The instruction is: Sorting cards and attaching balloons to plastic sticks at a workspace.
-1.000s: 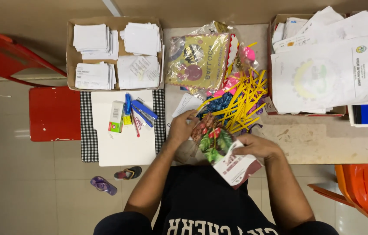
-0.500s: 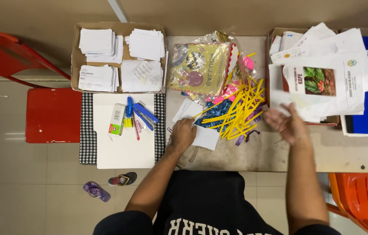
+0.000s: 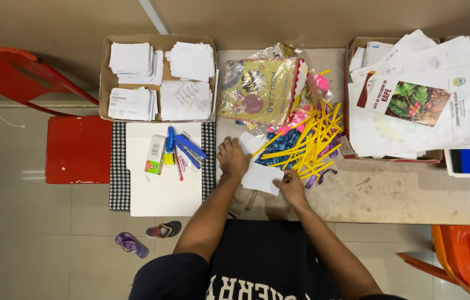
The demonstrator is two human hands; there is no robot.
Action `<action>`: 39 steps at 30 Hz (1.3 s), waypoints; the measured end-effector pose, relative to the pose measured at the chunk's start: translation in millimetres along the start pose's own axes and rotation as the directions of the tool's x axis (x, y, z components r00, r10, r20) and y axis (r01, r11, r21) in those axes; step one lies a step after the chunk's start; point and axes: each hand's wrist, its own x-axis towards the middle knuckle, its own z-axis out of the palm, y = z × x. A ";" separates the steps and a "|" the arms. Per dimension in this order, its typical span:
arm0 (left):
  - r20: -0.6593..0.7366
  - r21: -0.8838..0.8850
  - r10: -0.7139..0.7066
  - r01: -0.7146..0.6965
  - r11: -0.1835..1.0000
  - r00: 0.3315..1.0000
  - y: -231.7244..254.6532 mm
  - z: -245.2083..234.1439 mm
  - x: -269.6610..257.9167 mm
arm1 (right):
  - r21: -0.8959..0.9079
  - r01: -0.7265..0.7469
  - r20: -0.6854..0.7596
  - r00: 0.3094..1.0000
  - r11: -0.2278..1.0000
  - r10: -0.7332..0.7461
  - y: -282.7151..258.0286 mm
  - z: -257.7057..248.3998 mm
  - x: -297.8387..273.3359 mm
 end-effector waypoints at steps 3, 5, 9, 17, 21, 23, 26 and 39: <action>0.027 -0.043 -0.088 0.089 0.995 0.996 -13.9 5.8 7.8 | 0.090 -0.060 0.006 0.998 0.994 0.060 -20.6 -1.5 -12.0; 0.092 -0.244 -0.160 0.178 0.953 0.983 -26.4 10.8 14.2 | 0.121 -0.056 -0.003 0.998 0.991 0.057 -31.2 -8.0 -18.5; -0.060 -0.762 -0.130 0.039 0.647 0.990 -38.1 -8.2 15.9 | 0.208 0.048 0.005 0.999 0.977 -0.050 -1.8 -29.6 -8.4; -0.051 -0.714 -0.093 0.029 0.700 0.994 -10.7 -94.4 -20.7 | 0.137 0.122 0.038 0.991 0.983 -0.129 -33.5 -51.0 4.4; 0.040 -0.726 -0.065 0.074 0.683 0.997 7.8 -90.1 -44.1 | -0.301 0.458 -0.063 0.866 0.836 -0.497 -103.4 -44.4 -29.4; -0.011 -0.668 -0.027 0.013 0.744 1.000 21.3 -75.9 -61.9 | 0.011 0.354 0.109 0.929 0.935 -0.353 -88.7 -36.0 -22.5; -0.114 -0.638 0.131 -0.173 0.750 0.985 40.4 -50.2 -82.6 | 0.444 -0.003 0.345 0.924 0.896 -0.168 -92.0 -27.1 -25.3; 0.301 -0.790 0.649 -0.198 0.580 0.699 97.5 2.7 -103.7 | 0.735 -0.098 0.185 0.981 0.671 -0.060 -62.5 -110.1 -23.6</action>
